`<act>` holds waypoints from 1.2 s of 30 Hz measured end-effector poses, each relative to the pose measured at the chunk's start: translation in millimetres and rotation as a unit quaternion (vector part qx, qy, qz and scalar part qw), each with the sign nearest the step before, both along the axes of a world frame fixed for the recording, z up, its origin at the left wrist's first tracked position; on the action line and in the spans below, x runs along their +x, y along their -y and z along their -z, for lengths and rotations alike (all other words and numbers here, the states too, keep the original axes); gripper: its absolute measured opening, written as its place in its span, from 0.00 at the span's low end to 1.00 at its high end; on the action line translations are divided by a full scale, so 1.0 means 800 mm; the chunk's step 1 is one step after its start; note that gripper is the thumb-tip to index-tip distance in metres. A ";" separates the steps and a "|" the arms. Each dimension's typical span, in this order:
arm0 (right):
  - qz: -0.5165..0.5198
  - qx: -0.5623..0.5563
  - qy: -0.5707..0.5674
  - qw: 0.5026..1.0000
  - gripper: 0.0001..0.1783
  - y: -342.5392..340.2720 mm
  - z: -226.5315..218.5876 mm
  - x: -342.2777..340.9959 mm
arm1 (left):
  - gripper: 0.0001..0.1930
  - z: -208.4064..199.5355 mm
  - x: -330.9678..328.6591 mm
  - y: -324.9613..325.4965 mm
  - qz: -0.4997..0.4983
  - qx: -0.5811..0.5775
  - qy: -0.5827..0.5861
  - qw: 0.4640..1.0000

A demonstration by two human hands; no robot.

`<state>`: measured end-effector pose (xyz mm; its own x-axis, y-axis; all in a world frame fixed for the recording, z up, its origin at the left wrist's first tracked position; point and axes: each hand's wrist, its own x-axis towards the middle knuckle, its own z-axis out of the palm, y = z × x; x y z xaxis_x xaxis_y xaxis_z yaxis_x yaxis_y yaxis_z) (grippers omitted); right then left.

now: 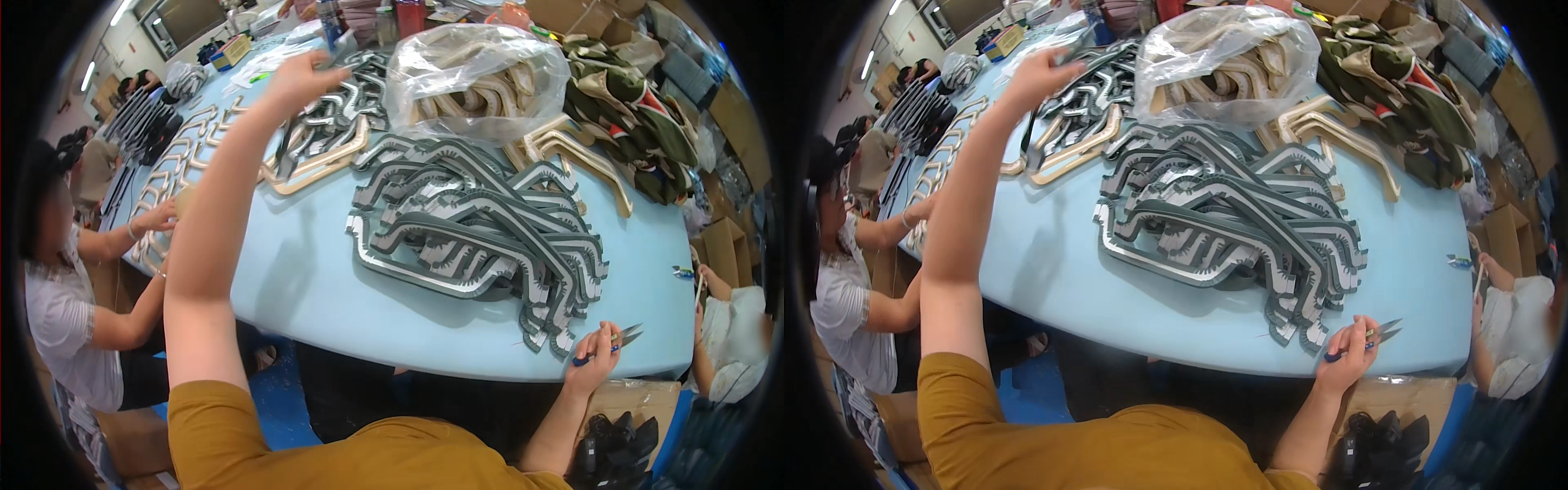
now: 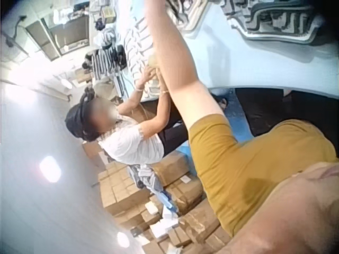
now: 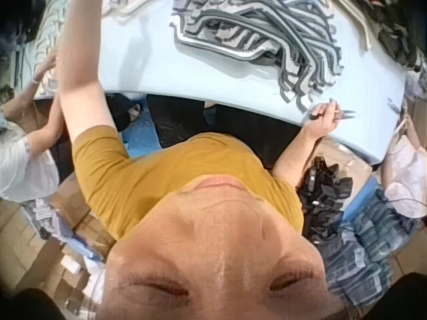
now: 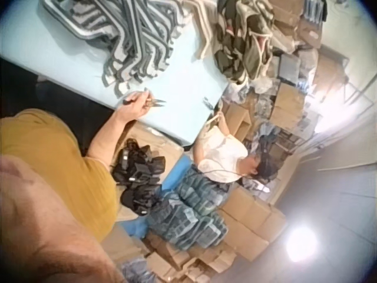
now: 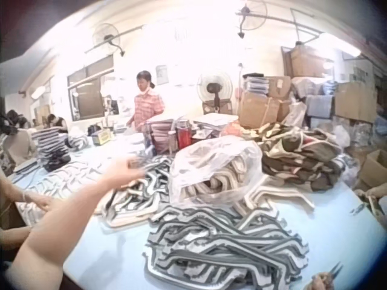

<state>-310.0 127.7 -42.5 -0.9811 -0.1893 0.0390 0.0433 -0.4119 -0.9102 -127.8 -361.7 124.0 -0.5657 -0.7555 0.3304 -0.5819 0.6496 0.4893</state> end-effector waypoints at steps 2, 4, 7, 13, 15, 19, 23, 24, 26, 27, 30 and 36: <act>-0.017 0.038 -0.013 0.999 0.04 0.002 0.001 0.000 | 0.32 -0.009 -0.026 0.083 -0.049 -0.266 -0.030 0.962; -0.003 0.027 -0.011 1.000 0.04 0.000 0.004 0.001 | 0.20 -0.027 -0.075 0.056 -0.060 -0.299 -0.072 0.950; -0.009 0.021 -0.030 0.999 0.05 -0.001 0.003 0.005 | 0.16 -0.002 -0.096 -0.053 0.100 -0.341 -0.176 0.918; -0.022 0.055 -0.047 0.997 0.05 0.004 -0.004 0.007 | 0.11 0.100 -0.081 -0.283 0.433 -0.369 -0.115 0.815; -0.026 0.025 -0.050 0.998 0.05 0.007 -0.004 0.007 | 0.15 0.115 -0.073 -0.308 0.407 -0.299 -0.100 0.857; -0.054 0.052 -0.097 0.992 0.05 0.005 -0.001 0.010 | 0.19 0.135 -0.090 -0.311 0.336 -0.182 -0.062 0.922; -0.068 0.078 -0.121 0.987 0.06 -0.001 0.002 0.014 | 0.13 0.137 -0.103 -0.306 0.339 -0.182 -0.070 0.920; -0.068 0.079 -0.114 0.988 0.06 -0.001 0.004 0.015 | 0.13 0.128 -0.099 -0.306 0.370 -0.152 -0.053 0.915; -0.073 0.074 -0.115 0.988 0.07 0.000 0.002 0.012 | 0.13 0.106 -0.090 -0.302 0.420 -0.117 -0.035 0.899; -0.074 0.076 -0.116 0.987 0.06 0.001 0.000 0.013 | 0.13 0.087 -0.081 -0.301 0.428 -0.063 0.014 0.901; -0.081 0.089 -0.119 0.986 0.06 0.001 -0.001 0.013 | 0.12 0.029 -0.064 -0.296 0.425 0.069 0.146 0.891; -0.065 0.074 -0.120 0.988 0.05 0.000 -0.003 0.015 | 0.12 -0.034 -0.016 -0.290 0.359 0.188 -0.030 0.914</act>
<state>-297.7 127.8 -40.3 -0.9138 -0.3344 0.2306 -0.1382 -0.2781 -0.9506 -140.5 -129.9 151.5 -0.9494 -0.2640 0.1700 -0.0374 0.6325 0.7736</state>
